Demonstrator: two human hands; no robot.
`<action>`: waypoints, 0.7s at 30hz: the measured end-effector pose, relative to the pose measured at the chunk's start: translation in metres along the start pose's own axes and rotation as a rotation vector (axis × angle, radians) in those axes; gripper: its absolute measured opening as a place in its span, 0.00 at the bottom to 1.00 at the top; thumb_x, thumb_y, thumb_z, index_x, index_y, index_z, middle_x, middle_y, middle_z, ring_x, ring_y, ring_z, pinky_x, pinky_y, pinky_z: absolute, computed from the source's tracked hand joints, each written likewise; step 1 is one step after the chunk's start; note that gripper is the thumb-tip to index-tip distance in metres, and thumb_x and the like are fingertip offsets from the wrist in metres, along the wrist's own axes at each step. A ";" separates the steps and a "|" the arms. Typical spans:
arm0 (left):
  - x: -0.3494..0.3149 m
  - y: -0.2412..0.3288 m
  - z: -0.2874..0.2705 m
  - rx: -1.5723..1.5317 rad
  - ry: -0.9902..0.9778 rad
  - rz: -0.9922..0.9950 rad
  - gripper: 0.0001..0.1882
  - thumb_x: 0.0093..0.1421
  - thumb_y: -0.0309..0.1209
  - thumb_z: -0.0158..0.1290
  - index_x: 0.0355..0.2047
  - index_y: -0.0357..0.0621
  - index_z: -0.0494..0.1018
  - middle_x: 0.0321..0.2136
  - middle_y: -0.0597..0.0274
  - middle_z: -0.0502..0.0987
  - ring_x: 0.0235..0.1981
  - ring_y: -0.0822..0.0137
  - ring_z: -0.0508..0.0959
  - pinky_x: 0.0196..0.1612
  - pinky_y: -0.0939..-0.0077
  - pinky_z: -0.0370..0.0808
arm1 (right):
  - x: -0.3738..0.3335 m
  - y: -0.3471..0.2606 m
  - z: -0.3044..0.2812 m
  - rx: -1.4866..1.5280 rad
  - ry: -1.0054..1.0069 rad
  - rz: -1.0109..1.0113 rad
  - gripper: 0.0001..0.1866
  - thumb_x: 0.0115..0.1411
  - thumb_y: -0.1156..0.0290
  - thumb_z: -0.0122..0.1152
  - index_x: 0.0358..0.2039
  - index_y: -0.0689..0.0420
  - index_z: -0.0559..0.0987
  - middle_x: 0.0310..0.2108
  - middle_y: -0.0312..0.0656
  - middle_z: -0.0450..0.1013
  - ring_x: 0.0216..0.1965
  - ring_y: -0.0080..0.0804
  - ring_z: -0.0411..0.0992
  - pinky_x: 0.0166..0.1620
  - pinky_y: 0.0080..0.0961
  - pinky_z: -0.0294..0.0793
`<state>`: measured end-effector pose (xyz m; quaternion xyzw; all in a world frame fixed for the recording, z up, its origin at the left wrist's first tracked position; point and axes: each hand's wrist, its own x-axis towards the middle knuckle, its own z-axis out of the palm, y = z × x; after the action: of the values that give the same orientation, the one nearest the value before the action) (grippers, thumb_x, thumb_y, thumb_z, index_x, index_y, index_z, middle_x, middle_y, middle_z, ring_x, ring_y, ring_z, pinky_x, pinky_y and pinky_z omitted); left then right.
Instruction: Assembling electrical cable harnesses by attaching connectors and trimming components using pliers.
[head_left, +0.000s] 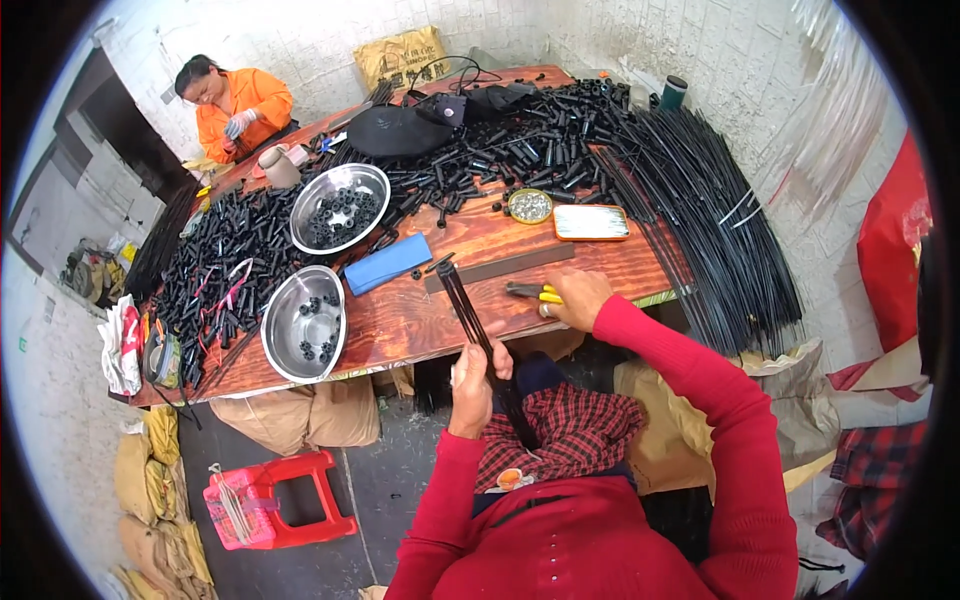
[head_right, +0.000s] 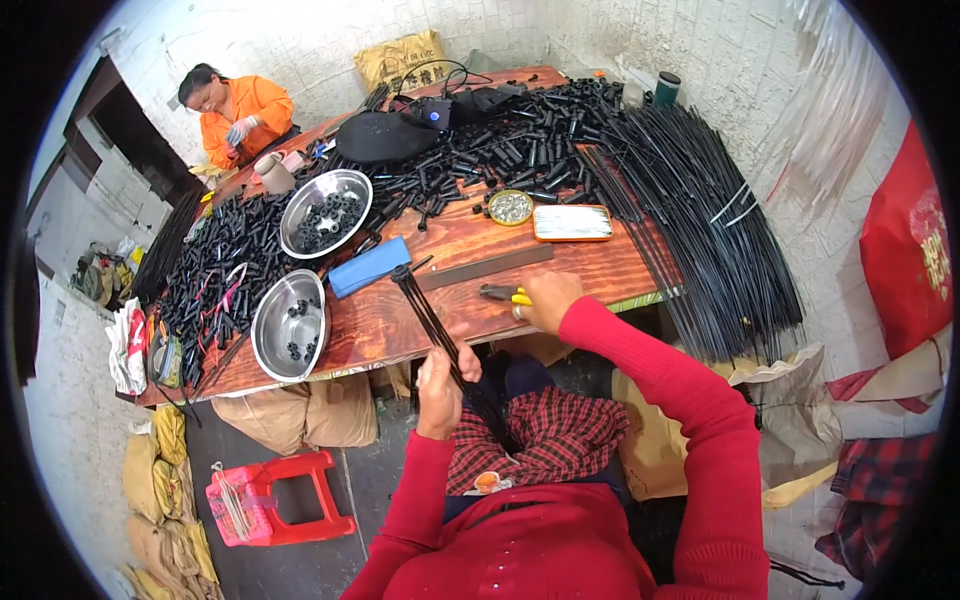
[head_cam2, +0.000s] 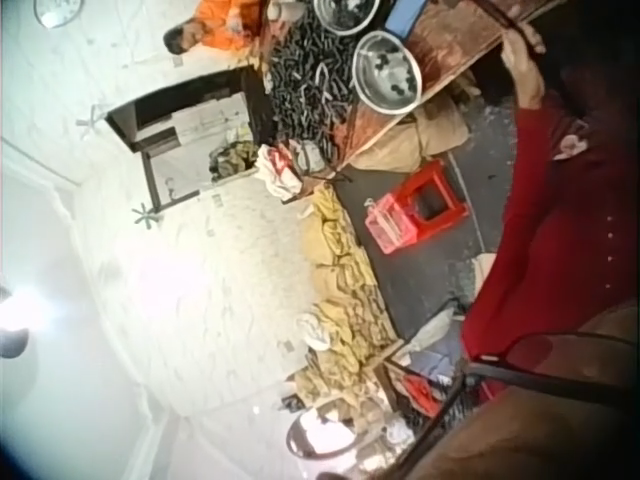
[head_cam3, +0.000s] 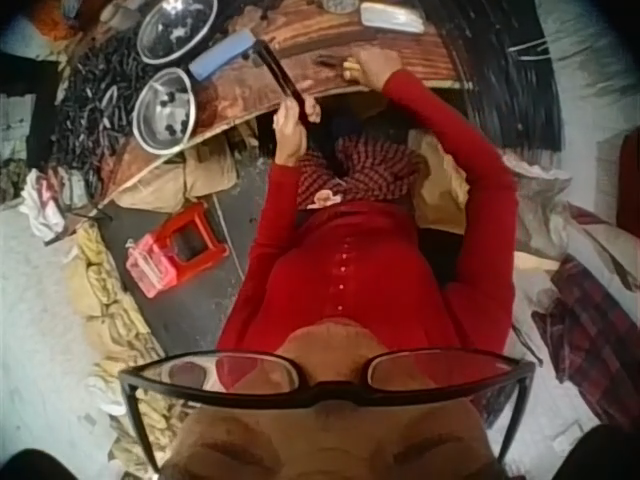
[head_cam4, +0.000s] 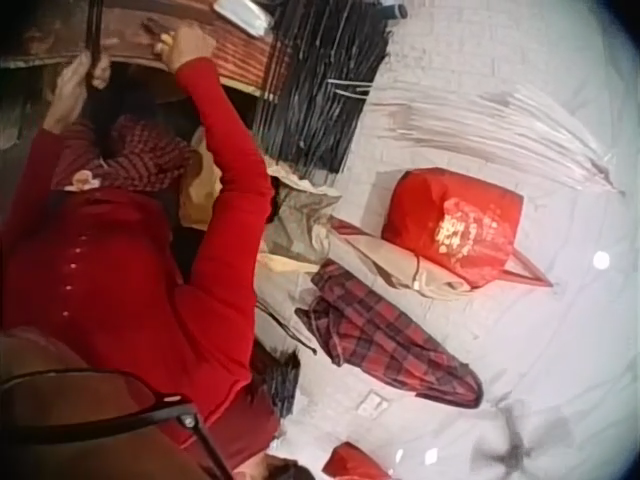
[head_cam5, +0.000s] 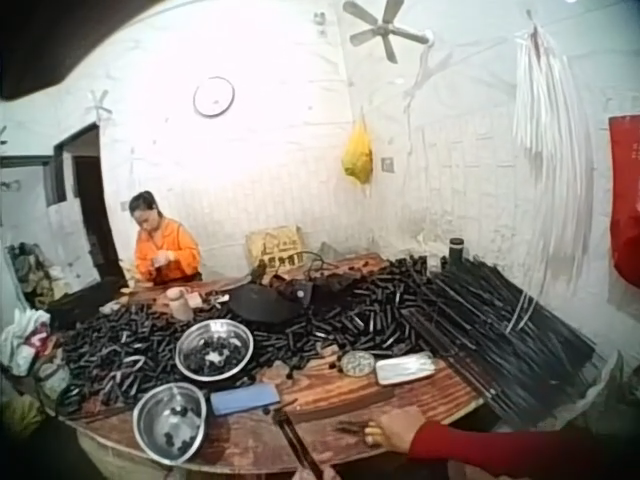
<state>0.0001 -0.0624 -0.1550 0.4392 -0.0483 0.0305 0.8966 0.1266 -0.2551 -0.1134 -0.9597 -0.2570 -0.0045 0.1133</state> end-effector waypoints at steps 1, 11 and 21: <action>-0.004 -0.008 -0.005 0.011 -0.019 -0.020 0.27 0.71 0.48 0.38 0.54 0.33 0.64 0.27 0.66 0.64 0.28 0.71 0.64 0.34 0.76 0.64 | 0.001 -0.002 0.006 0.015 0.065 0.021 0.20 0.50 0.59 0.67 0.40 0.55 0.76 0.37 0.46 0.74 0.38 0.49 0.74 0.39 0.45 0.73; -0.008 0.013 0.025 0.019 -0.063 0.157 0.22 0.69 0.46 0.43 0.36 0.35 0.68 0.21 0.65 0.64 0.23 0.74 0.64 0.27 0.77 0.62 | -0.033 -0.020 0.010 0.224 0.315 -0.184 0.11 0.53 0.72 0.61 0.39 0.56 0.77 0.36 0.43 0.73 0.40 0.44 0.72 0.42 0.38 0.72; -0.013 0.123 0.005 -0.471 -0.123 0.498 0.16 0.70 0.46 0.42 0.44 0.47 0.67 0.24 0.71 0.61 0.23 0.74 0.60 0.28 0.80 0.59 | -0.112 -0.046 0.062 0.945 -0.305 -0.255 0.29 0.56 0.57 0.64 0.54 0.58 0.70 0.44 0.48 0.73 0.47 0.43 0.73 0.48 0.37 0.72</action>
<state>-0.0248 0.0091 -0.0566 0.1957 -0.2135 0.2098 0.9339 0.0031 -0.2580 -0.1716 -0.7544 -0.3598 0.2385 0.4945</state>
